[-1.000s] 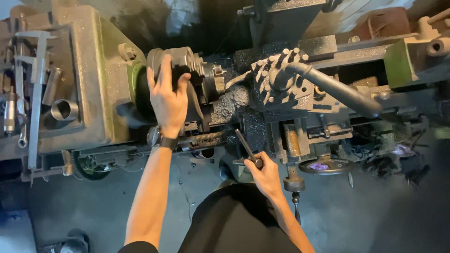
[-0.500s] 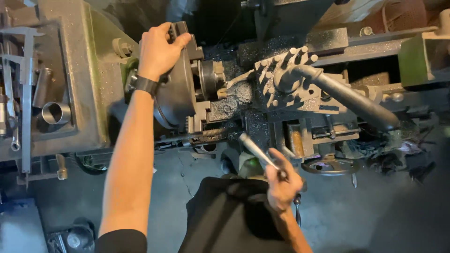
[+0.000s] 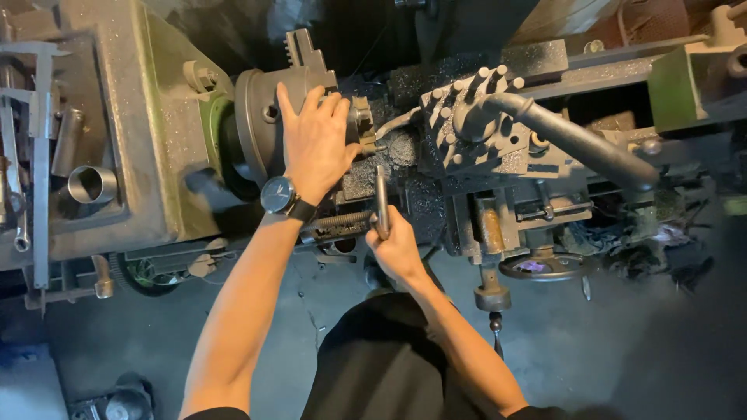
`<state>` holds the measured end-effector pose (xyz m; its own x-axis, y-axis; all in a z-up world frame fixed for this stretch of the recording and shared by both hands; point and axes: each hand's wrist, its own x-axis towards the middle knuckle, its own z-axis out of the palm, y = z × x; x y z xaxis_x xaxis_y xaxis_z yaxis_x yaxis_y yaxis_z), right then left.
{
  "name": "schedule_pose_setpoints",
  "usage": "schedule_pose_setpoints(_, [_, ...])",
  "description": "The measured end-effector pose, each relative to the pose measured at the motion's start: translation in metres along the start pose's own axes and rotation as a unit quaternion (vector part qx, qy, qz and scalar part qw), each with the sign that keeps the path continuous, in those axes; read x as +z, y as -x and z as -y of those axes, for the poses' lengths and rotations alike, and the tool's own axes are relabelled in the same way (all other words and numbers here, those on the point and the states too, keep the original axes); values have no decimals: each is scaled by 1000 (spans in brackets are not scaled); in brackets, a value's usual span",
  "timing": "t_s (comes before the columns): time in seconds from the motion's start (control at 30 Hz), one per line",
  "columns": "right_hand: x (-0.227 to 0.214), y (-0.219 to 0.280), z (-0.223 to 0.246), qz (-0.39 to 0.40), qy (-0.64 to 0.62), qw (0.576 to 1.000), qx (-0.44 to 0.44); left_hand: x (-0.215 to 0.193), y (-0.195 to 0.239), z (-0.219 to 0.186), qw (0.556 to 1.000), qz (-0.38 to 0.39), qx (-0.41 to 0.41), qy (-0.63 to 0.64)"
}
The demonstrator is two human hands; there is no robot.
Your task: The person works at a metal lathe, holding a cylindrical workpiece and using a chuck key to tighten the lathe chuck around it. They turn machine handles, adjust the workpiece in the chuck, and reposition it while machining metal shavings accumulate around the machine.
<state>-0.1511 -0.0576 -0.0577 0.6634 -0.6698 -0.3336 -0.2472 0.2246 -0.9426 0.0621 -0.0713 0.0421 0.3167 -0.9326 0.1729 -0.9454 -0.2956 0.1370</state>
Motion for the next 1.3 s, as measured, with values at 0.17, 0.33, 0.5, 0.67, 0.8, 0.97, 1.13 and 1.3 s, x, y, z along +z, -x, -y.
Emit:
schedule_pose_setpoints(0.17, [11, -6, 17, -40, 85, 995, -37, 5, -3, 1, 1000, -15, -18, 7])
schedule_pose_setpoints(0.33, [11, -23, 8, -48, 99, 993, -46, 3, -3, 2, 999, -31, -3, 15])
schedule_pose_setpoints(0.5, [10, -13, 4, -29, 80, 995, -60, 5, -2, 3, 999, -37, 2, 13])
schedule_pose_setpoints(0.67, [13, -16, 6, -39, 55, 996, -50, 3, -1, 3, 999, -30, 0, 19])
schedule_pose_setpoints(0.8, [11, -6, -3, -17, 69, 996, -53, 4, -2, 2, 999, -33, 2, 15])
schedule_pose_setpoints(0.97, [11, -16, -1, -36, 64, 996, -48, 3, 2, 2, 999, -44, 6, 9])
schedule_pose_setpoints(1.13, [9, -3, -6, 17, 6, 999, -43, 4, -3, 4, 999, -36, 8, 11])
schedule_pose_setpoints(1.3, [2, -27, 11, -70, 74, 991, -85, 0, 3, 3, 999, -39, 9, 19])
